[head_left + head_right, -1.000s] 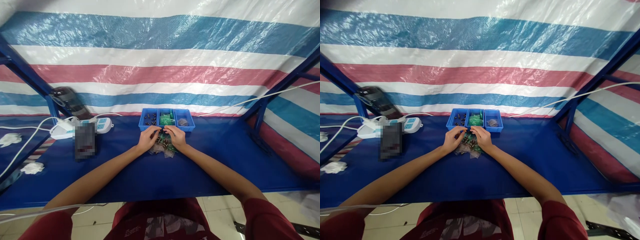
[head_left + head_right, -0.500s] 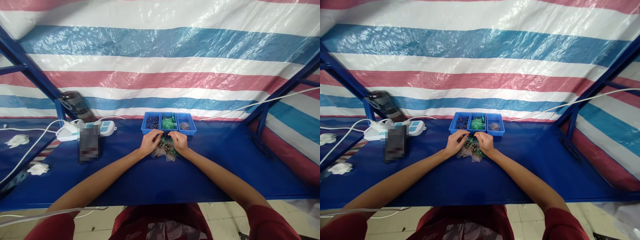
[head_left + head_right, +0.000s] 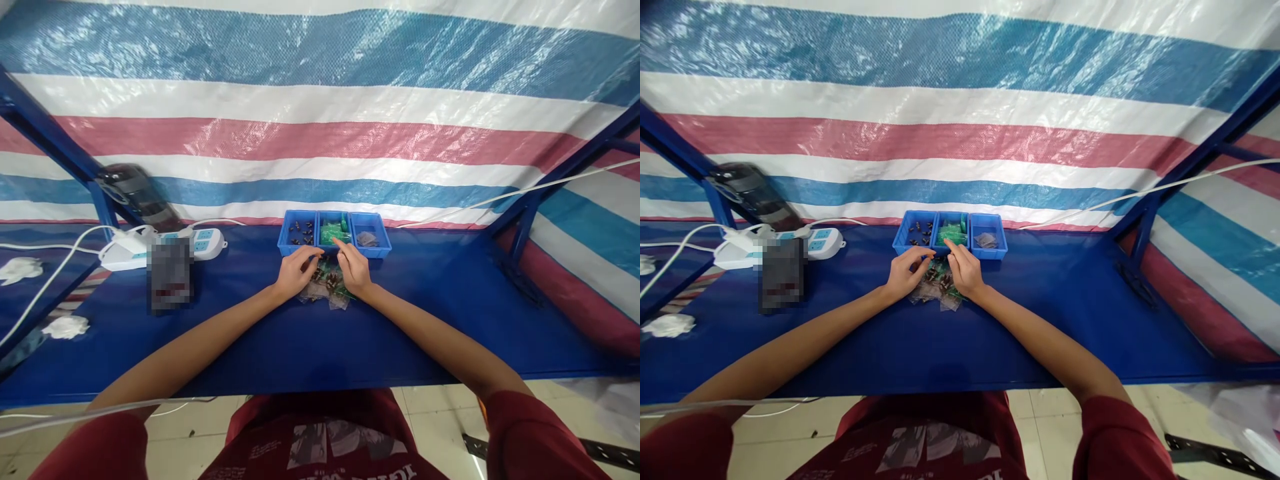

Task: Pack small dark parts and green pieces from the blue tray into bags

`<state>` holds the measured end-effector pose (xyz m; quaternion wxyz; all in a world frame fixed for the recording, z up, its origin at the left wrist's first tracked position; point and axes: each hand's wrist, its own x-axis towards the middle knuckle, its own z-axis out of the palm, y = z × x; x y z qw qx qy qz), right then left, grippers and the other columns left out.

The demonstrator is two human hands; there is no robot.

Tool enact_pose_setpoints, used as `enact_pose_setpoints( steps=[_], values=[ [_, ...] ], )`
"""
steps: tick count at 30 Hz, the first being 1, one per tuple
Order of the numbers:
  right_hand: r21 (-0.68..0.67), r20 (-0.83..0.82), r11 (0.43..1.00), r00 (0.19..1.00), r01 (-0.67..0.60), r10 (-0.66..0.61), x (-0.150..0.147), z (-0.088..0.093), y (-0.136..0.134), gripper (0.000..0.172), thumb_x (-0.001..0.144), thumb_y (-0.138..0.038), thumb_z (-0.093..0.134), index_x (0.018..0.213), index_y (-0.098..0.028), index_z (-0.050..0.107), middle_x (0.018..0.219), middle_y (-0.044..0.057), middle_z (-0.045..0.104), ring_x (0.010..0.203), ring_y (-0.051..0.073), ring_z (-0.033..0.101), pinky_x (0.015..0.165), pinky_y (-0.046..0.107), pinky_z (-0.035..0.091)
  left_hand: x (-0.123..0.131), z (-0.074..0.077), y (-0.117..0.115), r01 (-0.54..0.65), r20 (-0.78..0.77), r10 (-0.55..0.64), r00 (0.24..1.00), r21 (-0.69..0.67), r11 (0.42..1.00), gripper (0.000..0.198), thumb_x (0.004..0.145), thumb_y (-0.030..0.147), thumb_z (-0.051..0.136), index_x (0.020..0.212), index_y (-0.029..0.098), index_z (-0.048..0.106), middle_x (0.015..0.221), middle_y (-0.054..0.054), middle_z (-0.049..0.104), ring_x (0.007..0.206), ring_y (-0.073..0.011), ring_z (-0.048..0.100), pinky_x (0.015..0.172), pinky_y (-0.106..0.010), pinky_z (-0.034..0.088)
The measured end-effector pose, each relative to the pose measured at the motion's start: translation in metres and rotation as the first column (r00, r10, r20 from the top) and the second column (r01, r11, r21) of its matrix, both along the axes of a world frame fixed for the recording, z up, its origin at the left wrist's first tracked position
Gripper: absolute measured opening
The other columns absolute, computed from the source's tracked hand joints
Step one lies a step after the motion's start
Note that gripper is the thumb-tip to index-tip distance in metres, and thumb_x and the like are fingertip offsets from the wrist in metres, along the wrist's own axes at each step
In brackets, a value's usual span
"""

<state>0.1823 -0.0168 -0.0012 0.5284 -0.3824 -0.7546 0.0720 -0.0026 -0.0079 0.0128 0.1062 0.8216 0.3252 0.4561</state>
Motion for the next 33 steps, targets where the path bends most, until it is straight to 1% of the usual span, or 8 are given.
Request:
enact_pose_setpoints(
  steps=[4,9,13,16,21,24,28,33],
  values=[
    [0.001,-0.057,1.0,0.998,0.011,-0.011,-0.0025,-0.003,0.0037,0.032,0.094,-0.033,0.043,0.118,-0.017,0.056,0.088,0.008,0.065,0.074,0.018,0.062,0.07,0.03,0.053,-0.0005,0.0004,-0.0008,-0.004,-0.004,0.004,1.0,0.004,1.0,0.019,0.091,0.022,0.047,0.105,0.018,0.06,0.093,-0.005,0.064,0.053,-0.0069,0.047,0.056,-0.022,0.042],
    [0.007,-0.047,1.0,0.999,0.002,-0.002,-0.0042,-0.0059,0.0052,0.023,0.09,-0.037,0.051,0.098,-0.019,0.064,0.083,0.006,0.069,0.069,0.016,0.065,0.069,0.028,0.055,-0.0012,0.0004,-0.0014,-0.011,-0.003,0.011,1.0,0.01,1.0,0.019,0.092,0.022,0.047,0.104,0.018,0.06,0.093,-0.005,0.064,0.055,-0.0076,0.049,0.056,-0.022,0.043],
    [0.048,-0.021,0.998,0.999,-0.035,0.036,-0.0044,-0.0065,0.0062,0.027,0.093,-0.032,0.047,0.109,-0.02,0.064,0.091,0.007,0.07,0.077,0.018,0.067,0.073,0.031,0.055,-0.0018,-0.0002,-0.0013,-0.013,-0.001,0.013,1.0,0.004,1.0,0.019,0.092,0.023,0.047,0.104,0.018,0.06,0.093,-0.005,0.064,0.057,-0.008,0.051,0.057,-0.022,0.044],
    [0.036,-0.037,0.999,0.999,-0.026,0.027,-0.0049,-0.0071,0.0066,0.03,0.094,-0.032,0.045,0.115,-0.019,0.061,0.09,0.007,0.07,0.076,0.018,0.068,0.072,0.03,0.056,-0.0024,-0.0005,-0.0012,-0.014,0.004,0.014,1.0,0.001,1.0,0.019,0.092,0.023,0.046,0.105,0.018,0.059,0.092,-0.005,0.064,0.059,-0.0083,0.052,0.058,-0.022,0.045],
    [0.022,-0.038,1.0,0.999,-0.006,0.006,-0.0058,-0.0055,0.006,0.023,0.09,-0.035,0.052,0.101,-0.02,0.066,0.09,0.007,0.071,0.076,0.018,0.068,0.072,0.028,0.056,-0.0032,-0.0003,-0.0008,-0.018,0.004,0.018,1.0,0.007,1.0,0.02,0.092,0.024,0.045,0.104,0.018,0.06,0.093,-0.006,0.064,0.06,-0.0088,0.053,0.057,-0.022,0.045],
    [0.043,-0.021,0.998,0.998,-0.053,0.054,-0.0054,-0.0046,0.0061,0.025,0.094,-0.029,0.045,0.105,-0.02,0.065,0.091,0.007,0.071,0.078,0.018,0.068,0.074,0.03,0.056,-0.0033,0.0003,-0.001,-0.023,0.004,0.023,1.0,0.011,1.0,0.019,0.092,0.023,0.045,0.104,0.018,0.06,0.093,-0.006,0.064,0.063,-0.0094,0.055,0.058,-0.022,0.045],
    [0.033,-0.047,0.997,0.996,-0.071,0.073,-0.0052,-0.0066,0.0067,0.027,0.095,-0.028,0.043,0.11,-0.02,0.063,0.093,0.007,0.071,0.072,0.017,0.068,0.072,0.031,0.057,-0.0033,0.0015,-0.0018,-0.032,0.003,0.032,0.999,0.024,0.999,0.02,0.092,0.025,0.045,0.103,0.018,0.06,0.092,-0.006,0.064,0.059,-0.0085,0.054,0.057,-0.022,0.045],
    [0.04,-0.04,0.999,0.999,-0.033,0.035,-0.0066,-0.0045,0.006,0.023,0.093,-0.031,0.047,0.098,-0.02,0.066,0.088,0.006,0.071,0.073,0.017,0.068,0.071,0.028,0.056,-0.0038,0.0021,-0.0023,-0.027,0.004,0.027,1.0,0.033,0.999,0.021,0.092,0.03,0.047,0.103,0.018,0.061,0.091,-0.006,0.065,0.054,-0.0075,0.051,0.054,-0.021,0.045]
  ],
)
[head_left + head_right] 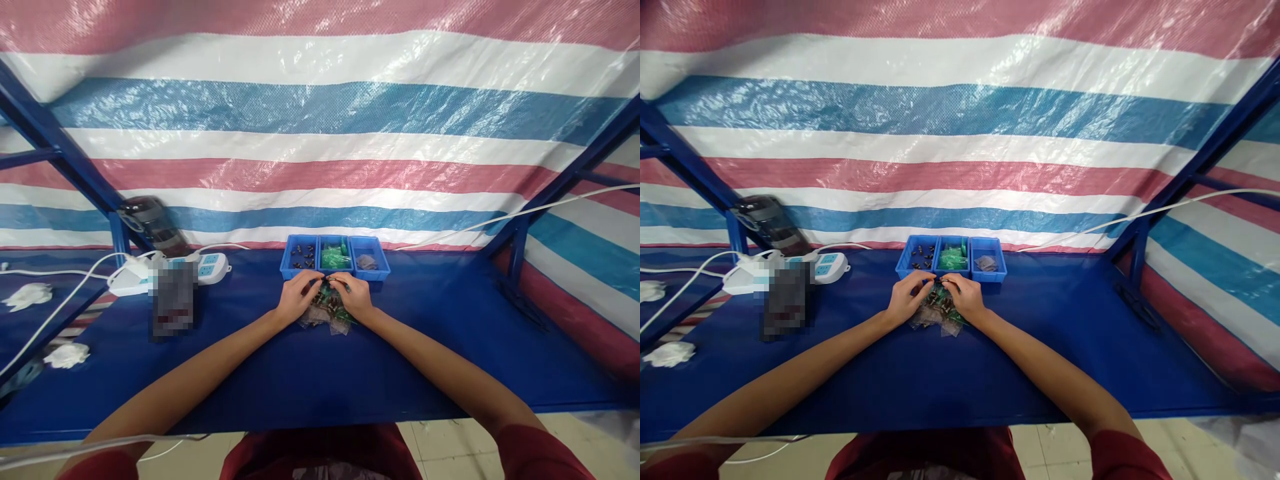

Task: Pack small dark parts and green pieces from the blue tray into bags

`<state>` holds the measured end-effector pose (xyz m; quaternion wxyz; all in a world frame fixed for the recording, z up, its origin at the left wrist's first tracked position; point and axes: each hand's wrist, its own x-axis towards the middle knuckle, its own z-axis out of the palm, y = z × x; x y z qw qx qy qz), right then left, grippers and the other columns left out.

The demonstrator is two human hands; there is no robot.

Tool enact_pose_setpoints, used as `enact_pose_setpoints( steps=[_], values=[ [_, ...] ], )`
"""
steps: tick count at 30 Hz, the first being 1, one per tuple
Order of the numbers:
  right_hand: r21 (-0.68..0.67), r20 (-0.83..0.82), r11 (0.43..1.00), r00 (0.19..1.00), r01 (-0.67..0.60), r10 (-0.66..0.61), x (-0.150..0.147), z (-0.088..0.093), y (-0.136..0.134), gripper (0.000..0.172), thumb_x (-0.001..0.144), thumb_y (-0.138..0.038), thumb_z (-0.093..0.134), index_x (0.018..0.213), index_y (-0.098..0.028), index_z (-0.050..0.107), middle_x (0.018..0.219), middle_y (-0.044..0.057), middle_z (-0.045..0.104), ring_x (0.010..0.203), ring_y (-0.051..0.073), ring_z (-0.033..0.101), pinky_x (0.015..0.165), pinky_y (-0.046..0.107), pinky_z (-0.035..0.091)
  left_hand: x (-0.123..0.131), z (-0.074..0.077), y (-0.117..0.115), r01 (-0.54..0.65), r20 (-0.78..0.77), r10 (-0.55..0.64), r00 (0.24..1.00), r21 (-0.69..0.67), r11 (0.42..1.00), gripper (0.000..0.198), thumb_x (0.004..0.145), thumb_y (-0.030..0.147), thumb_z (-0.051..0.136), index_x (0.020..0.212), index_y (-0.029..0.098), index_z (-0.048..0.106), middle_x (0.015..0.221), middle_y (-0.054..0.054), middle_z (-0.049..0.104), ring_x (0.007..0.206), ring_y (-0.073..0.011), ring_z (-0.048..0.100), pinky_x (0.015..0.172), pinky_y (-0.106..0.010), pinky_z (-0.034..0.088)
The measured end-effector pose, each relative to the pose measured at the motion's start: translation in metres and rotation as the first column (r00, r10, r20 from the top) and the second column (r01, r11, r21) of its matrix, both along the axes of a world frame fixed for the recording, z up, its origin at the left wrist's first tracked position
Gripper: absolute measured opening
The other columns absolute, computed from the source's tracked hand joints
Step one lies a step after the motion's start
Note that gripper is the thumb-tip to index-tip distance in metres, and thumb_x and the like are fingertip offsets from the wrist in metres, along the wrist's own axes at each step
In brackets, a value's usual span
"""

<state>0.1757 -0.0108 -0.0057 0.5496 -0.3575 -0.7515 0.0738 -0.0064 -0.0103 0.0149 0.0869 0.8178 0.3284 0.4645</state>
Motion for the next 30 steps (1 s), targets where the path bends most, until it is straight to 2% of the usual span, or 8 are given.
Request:
enact_pose_setpoints(
  steps=[7,10,16,27,30],
  values=[
    [0.027,0.018,0.999,0.999,-0.027,0.027,0.0013,0.0052,-0.001,0.023,0.093,-0.026,0.045,0.097,-0.02,0.067,0.089,0.008,0.069,0.083,0.019,0.066,0.076,0.032,0.055,0.0013,-0.0013,0.0008,0.014,-0.004,-0.014,1.0,-0.004,1.0,0.018,0.089,0.029,0.053,0.102,0.019,0.061,0.09,-0.004,0.065,0.052,-0.0064,0.047,0.053,-0.02,0.044],
    [0.012,-0.001,0.999,0.999,-0.036,0.036,0.0024,0.0026,-0.001,0.024,0.094,-0.024,0.044,0.1,-0.02,0.066,0.091,0.007,0.07,0.081,0.018,0.067,0.075,0.031,0.056,0.0025,-0.0019,0.0013,0.014,-0.003,-0.014,1.0,-0.009,1.0,0.019,0.088,0.029,0.055,0.102,0.018,0.062,0.09,-0.004,0.065,0.052,-0.0063,0.046,0.053,-0.021,0.044],
    [-0.005,-0.006,1.0,1.0,-0.025,0.025,0.0027,0.0003,-0.0012,0.021,0.092,-0.026,0.047,0.094,-0.021,0.067,0.087,0.005,0.071,0.078,0.017,0.067,0.074,0.029,0.055,0.0028,-0.0041,0.0024,0.029,-0.006,-0.029,1.0,0.01,1.0,0.017,0.087,0.028,0.058,0.101,0.019,0.063,0.092,-0.005,0.064,0.051,-0.0055,0.044,0.053,-0.02,0.044],
    [0.055,-0.007,0.998,0.999,-0.042,0.042,0.0,0.0032,-0.0013,0.013,0.089,-0.022,0.054,0.084,-0.018,0.065,0.079,0.005,0.07,0.071,0.016,0.066,0.068,0.027,0.053,-0.0004,-0.0085,0.0064,0.043,-0.018,-0.043,0.999,0.048,0.998,0.02,0.088,0.028,0.056,0.104,0.018,0.063,0.094,-0.006,0.065,0.051,-0.0052,0.045,0.054,-0.02,0.044],
    [0.05,0.004,0.997,0.998,-0.056,0.056,0.0001,0.0034,-0.0014,0.014,0.09,-0.021,0.052,0.085,-0.019,0.064,0.081,0.006,0.07,0.074,0.016,0.066,0.07,0.028,0.054,0.0007,-0.0079,0.0055,0.044,-0.023,-0.044,0.999,0.031,0.999,0.019,0.089,0.027,0.054,0.102,0.018,0.063,0.094,-0.006,0.065,0.053,-0.0061,0.047,0.055,-0.02,0.045]
  ],
)
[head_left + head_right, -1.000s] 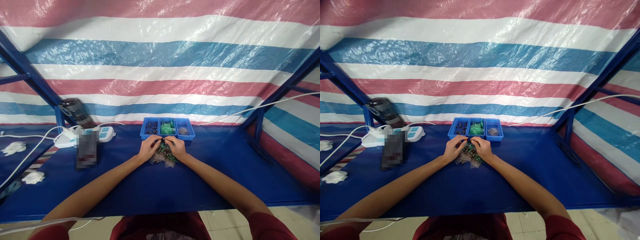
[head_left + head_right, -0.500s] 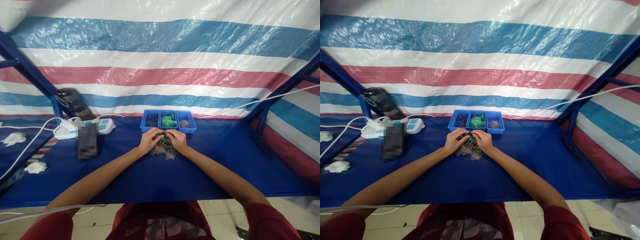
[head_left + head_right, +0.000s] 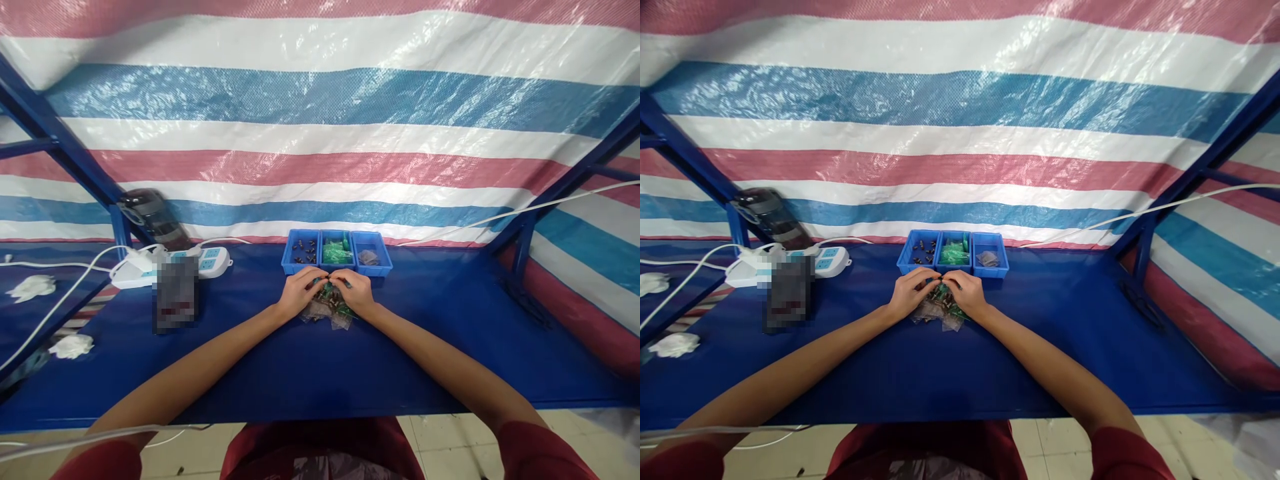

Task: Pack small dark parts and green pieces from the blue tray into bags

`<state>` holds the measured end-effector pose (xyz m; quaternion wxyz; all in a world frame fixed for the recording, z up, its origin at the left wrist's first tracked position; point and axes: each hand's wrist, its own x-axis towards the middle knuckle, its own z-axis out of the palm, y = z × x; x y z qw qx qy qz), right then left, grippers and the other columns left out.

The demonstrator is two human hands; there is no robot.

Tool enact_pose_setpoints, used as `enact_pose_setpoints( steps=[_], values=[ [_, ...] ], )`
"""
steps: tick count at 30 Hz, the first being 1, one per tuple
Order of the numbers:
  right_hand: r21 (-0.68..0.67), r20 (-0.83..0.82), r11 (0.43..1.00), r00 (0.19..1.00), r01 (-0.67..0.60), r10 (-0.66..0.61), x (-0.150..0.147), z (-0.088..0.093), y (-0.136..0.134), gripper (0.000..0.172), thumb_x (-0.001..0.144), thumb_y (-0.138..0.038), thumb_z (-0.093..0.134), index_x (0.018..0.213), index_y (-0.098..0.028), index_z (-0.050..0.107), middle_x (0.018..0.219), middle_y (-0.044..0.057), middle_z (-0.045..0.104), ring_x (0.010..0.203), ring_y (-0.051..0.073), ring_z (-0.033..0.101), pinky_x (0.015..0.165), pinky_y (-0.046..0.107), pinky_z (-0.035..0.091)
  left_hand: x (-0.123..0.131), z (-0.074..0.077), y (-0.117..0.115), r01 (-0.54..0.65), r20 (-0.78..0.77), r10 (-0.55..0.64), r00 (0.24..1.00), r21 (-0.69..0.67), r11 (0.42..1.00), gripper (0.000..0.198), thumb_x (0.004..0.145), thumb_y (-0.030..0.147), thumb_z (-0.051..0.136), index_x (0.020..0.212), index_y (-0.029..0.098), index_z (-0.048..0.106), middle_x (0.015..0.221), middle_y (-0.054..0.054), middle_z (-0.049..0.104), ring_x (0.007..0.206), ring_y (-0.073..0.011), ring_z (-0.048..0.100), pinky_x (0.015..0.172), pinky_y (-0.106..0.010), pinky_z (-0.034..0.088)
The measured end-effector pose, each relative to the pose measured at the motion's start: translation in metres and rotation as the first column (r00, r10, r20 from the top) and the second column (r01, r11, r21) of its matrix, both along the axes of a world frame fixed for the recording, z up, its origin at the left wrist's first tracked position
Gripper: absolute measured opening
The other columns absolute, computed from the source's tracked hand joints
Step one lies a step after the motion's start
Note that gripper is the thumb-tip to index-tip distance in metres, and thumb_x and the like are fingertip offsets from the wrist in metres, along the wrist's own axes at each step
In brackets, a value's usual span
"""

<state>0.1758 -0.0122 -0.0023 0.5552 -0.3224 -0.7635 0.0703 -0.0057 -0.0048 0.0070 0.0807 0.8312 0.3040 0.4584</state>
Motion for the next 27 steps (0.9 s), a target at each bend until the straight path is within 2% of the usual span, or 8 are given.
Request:
enact_pose_setpoints(
  steps=[5,11,14,17,19,22,24,27],
  values=[
    [-0.021,-0.002,1.0,1.0,0.022,-0.022,0.0,0.003,-0.001,0.015,0.091,-0.02,0.049,0.089,-0.019,0.064,0.085,0.007,0.069,0.079,0.018,0.065,0.073,0.03,0.053,0.001,0.005,-0.003,-0.088,0.054,0.09,0.994,-0.04,0.995,0.016,0.088,0.027,0.055,0.096,0.018,0.065,0.088,-0.004,0.066,0.056,-0.0074,0.05,0.058,-0.02,0.045],
    [-0.034,-0.013,0.999,0.999,0.036,-0.036,0.0,0.006,-0.003,0.015,0.09,-0.02,0.048,0.086,-0.018,0.062,0.08,0.007,0.066,0.066,0.015,0.06,0.062,0.028,0.051,-0.004,0.016,0.0,-0.227,0.083,0.237,0.968,-0.114,0.967,0.018,0.088,0.029,0.053,0.091,0.017,0.066,0.084,-0.002,0.067,0.052,-0.007,0.048,0.058,-0.02,0.042],
    [-0.039,-0.013,0.998,0.999,0.04,-0.041,-0.001,0.005,-0.002,0.015,0.09,-0.019,0.048,0.085,-0.018,0.062,0.079,0.006,0.065,0.064,0.014,0.058,0.06,0.027,0.05,-0.008,0.024,0.007,-0.262,-0.004,0.264,0.965,-0.13,0.956,0.019,0.087,0.03,0.053,0.089,0.017,0.067,0.081,-0.001,0.068,0.051,-0.0078,0.048,0.059,-0.021,0.042],
    [-0.047,-0.009,0.998,0.999,0.041,-0.041,0.0,0.004,-0.001,0.015,0.09,-0.019,0.048,0.085,-0.018,0.061,0.078,0.006,0.064,0.064,0.014,0.057,0.059,0.026,0.049,-0.015,0.039,0.014,-0.286,-0.195,0.256,0.947,-0.15,0.946,0.019,0.086,0.029,0.053,0.09,0.019,0.069,0.084,-0.001,0.07,0.057,-0.0103,0.054,0.062,-0.021,0.042],
    [-0.056,-0.006,0.997,0.999,0.043,-0.044,0.0,0.003,-0.001,0.016,0.09,-0.02,0.047,0.085,-0.019,0.061,0.078,0.006,0.064,0.063,0.014,0.057,0.058,0.026,0.048,-0.021,0.052,0.017,-0.296,-0.4,0.192,0.896,-0.218,0.93,0.016,0.082,0.027,0.055,0.084,0.02,0.07,0.084,-0.001,0.07,0.062,-0.0123,0.058,0.063,-0.022,0.041],
    [-0.069,0.001,0.997,0.999,0.042,-0.042,0.0,0.004,-0.001,0.017,0.09,-0.021,0.046,0.085,-0.019,0.062,0.078,0.006,0.064,0.063,0.014,0.057,0.059,0.026,0.048,-0.029,0.07,0.016,-0.259,-0.639,-0.04,0.768,-0.367,0.893,0.012,0.075,0.032,0.063,0.073,0.022,0.069,0.071,0.001,0.068,0.065,-0.0158,0.06,0.059,-0.022,0.037],
    [-0.078,0.006,0.996,0.999,0.035,-0.035,0.0,0.004,-0.002,0.018,0.09,-0.022,0.046,0.085,-0.019,0.062,0.079,0.006,0.064,0.064,0.015,0.058,0.059,0.027,0.048,-0.031,0.074,0.011,-0.255,-0.697,-0.137,0.704,-0.428,0.867,0.011,0.069,0.033,0.068,0.071,0.022,0.068,0.065,0.001,0.066,0.061,-0.0163,0.06,0.053,-0.022,0.034],
    [-0.084,0.004,0.996,0.999,0.035,-0.035,0.0,0.004,-0.002,0.018,0.091,-0.023,0.045,0.085,-0.019,0.062,0.078,0.006,0.064,0.064,0.015,0.058,0.058,0.027,0.048,-0.031,0.072,0.005,-0.276,-0.724,-0.221,0.653,-0.499,0.821,0.009,0.066,0.027,0.069,0.064,0.019,0.066,0.054,0.0,0.061,0.05,-0.0145,0.055,0.049,-0.022,0.031]
  ],
)
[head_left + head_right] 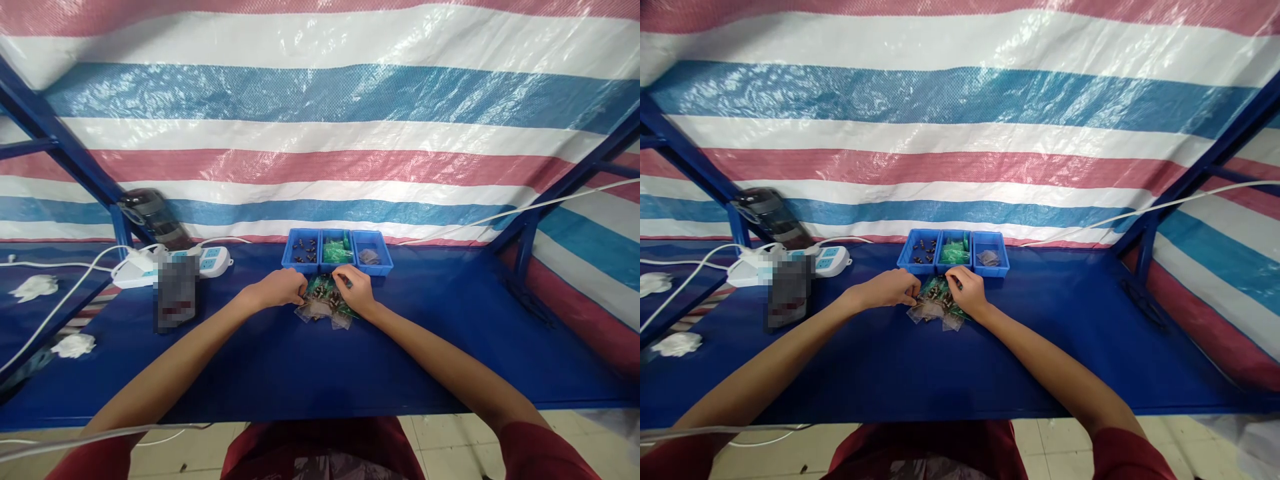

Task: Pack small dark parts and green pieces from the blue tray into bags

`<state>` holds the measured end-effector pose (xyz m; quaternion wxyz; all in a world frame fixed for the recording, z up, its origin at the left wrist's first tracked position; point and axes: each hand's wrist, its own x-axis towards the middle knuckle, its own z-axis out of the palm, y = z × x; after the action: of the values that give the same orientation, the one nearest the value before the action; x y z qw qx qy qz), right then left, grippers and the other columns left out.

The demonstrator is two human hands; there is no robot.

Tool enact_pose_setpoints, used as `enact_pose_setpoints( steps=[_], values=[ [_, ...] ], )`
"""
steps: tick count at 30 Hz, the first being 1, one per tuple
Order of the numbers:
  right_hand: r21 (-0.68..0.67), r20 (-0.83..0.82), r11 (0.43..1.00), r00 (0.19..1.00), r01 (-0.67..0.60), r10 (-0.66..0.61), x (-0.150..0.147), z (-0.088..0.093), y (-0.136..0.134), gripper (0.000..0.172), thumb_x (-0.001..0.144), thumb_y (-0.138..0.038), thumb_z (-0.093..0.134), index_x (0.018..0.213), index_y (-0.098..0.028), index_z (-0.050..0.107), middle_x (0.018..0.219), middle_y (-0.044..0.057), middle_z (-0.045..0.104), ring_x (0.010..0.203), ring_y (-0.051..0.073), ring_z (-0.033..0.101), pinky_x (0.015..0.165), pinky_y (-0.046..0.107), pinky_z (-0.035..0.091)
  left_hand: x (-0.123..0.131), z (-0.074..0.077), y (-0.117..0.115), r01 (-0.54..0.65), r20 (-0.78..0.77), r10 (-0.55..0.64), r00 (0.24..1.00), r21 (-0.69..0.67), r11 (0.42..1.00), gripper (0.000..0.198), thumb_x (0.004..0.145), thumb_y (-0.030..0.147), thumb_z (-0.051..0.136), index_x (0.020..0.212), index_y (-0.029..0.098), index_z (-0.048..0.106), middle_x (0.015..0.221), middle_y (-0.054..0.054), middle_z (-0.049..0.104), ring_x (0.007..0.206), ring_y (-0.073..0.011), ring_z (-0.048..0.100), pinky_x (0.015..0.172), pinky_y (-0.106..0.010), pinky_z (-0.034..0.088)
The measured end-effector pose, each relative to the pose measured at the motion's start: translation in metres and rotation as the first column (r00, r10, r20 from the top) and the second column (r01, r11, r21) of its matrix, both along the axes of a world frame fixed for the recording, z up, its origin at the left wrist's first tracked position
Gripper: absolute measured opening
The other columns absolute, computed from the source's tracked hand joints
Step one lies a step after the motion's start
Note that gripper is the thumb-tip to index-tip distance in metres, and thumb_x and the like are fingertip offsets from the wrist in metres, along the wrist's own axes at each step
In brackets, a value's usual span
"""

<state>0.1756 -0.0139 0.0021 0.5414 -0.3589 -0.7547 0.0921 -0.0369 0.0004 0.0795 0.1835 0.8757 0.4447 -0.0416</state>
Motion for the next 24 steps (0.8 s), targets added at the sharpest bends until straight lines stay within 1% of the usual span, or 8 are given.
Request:
enact_pose_setpoints(
  steps=[3,6,10,13,15,17,20,24],
  values=[
    [0.008,-0.005,1.0,1.0,0.006,-0.006,0.0,-0.001,0.0,0.017,0.09,-0.022,0.047,0.084,-0.019,0.062,0.077,0.005,0.064,0.063,0.014,0.057,0.058,0.026,0.048,0.0,-0.003,0.0,-0.001,0.01,0.002,1.0,-0.091,0.996,0.009,0.067,0.022,0.066,0.06,0.017,0.063,0.046,0.001,0.056,0.04,-0.0123,0.051,0.046,-0.022,0.03],
    [0.019,-0.019,1.0,1.0,0.017,-0.016,0.001,-0.001,0.0,0.015,0.089,-0.021,0.047,0.084,-0.019,0.061,0.078,0.005,0.064,0.063,0.014,0.057,0.059,0.026,0.048,0.0,0.004,0.002,0.007,0.133,0.005,0.991,-0.093,0.996,0.014,0.072,0.027,0.063,0.063,0.017,0.064,0.046,0.002,0.057,0.038,-0.0112,0.051,0.047,-0.022,0.033],
    [-0.012,-0.091,0.997,0.993,0.071,-0.071,0.002,-0.001,-0.001,0.016,0.09,-0.021,0.046,0.09,-0.018,0.061,0.08,0.005,0.064,0.064,0.014,0.058,0.062,0.027,0.049,0.005,0.022,0.003,-0.1,0.369,0.059,0.928,0.093,0.991,0.03,0.083,0.04,0.054,0.067,0.016,0.063,0.049,0.002,0.057,0.043,-0.0107,0.053,0.051,-0.021,0.037],
    [-0.036,-0.13,0.995,0.987,0.093,-0.096,0.003,-0.001,-0.002,0.018,0.091,-0.022,0.044,0.093,-0.018,0.061,0.078,0.005,0.064,0.061,0.014,0.058,0.061,0.028,0.049,0.007,0.023,0.008,-0.236,0.534,0.087,0.841,0.219,0.947,0.035,0.089,0.042,0.045,0.072,0.015,0.061,0.05,0.002,0.055,0.047,-0.0111,0.053,0.054,-0.021,0.04],
    [-0.039,-0.137,0.995,0.986,0.09,-0.095,0.003,-0.001,-0.002,0.018,0.091,-0.022,0.043,0.093,-0.018,0.061,0.078,0.005,0.063,0.061,0.014,0.057,0.061,0.028,0.048,0.005,0.017,0.016,-0.33,0.597,0.073,0.799,0.334,0.883,0.027,0.09,0.037,0.046,0.085,0.015,0.062,0.066,-0.001,0.061,0.057,-0.0121,0.056,0.059,-0.022,0.043],
    [-0.037,-0.138,0.995,0.986,0.09,-0.094,0.002,-0.001,-0.002,0.019,0.091,-0.022,0.043,0.093,-0.018,0.061,0.078,0.005,0.063,0.061,0.014,0.058,0.061,0.028,0.048,0.003,0.01,0.024,-0.362,0.571,0.046,0.82,0.455,0.814,0.023,0.085,0.028,0.053,0.104,0.017,0.06,0.098,-0.006,0.063,0.08,-0.0157,0.06,0.071,-0.025,0.046],
    [-0.042,-0.131,0.995,0.987,0.094,-0.098,0.002,0.0,-0.002,0.02,0.092,-0.024,0.043,0.092,-0.018,0.061,0.078,0.006,0.063,0.062,0.015,0.058,0.061,0.029,0.049,0.003,0.002,0.029,-0.28,0.474,-0.016,0.88,0.545,0.79,0.037,0.081,0.022,0.058,0.118,0.019,0.054,0.12,-0.009,0.054,0.1,-0.0194,0.056,0.085,-0.029,0.045],
    [-0.047,-0.124,0.995,0.988,0.084,-0.089,0.002,0.0,-0.001,0.021,0.092,-0.025,0.042,0.091,-0.018,0.061,0.078,0.006,0.063,0.061,0.015,0.058,0.06,0.029,0.049,0.01,0.001,0.021,-0.011,0.323,-0.154,0.934,0.457,0.889,0.019,0.088,0.028,0.05,0.099,0.019,0.063,0.093,-0.003,0.063,0.076,-0.014,0.059,0.071,-0.023,0.043]
  ],
)
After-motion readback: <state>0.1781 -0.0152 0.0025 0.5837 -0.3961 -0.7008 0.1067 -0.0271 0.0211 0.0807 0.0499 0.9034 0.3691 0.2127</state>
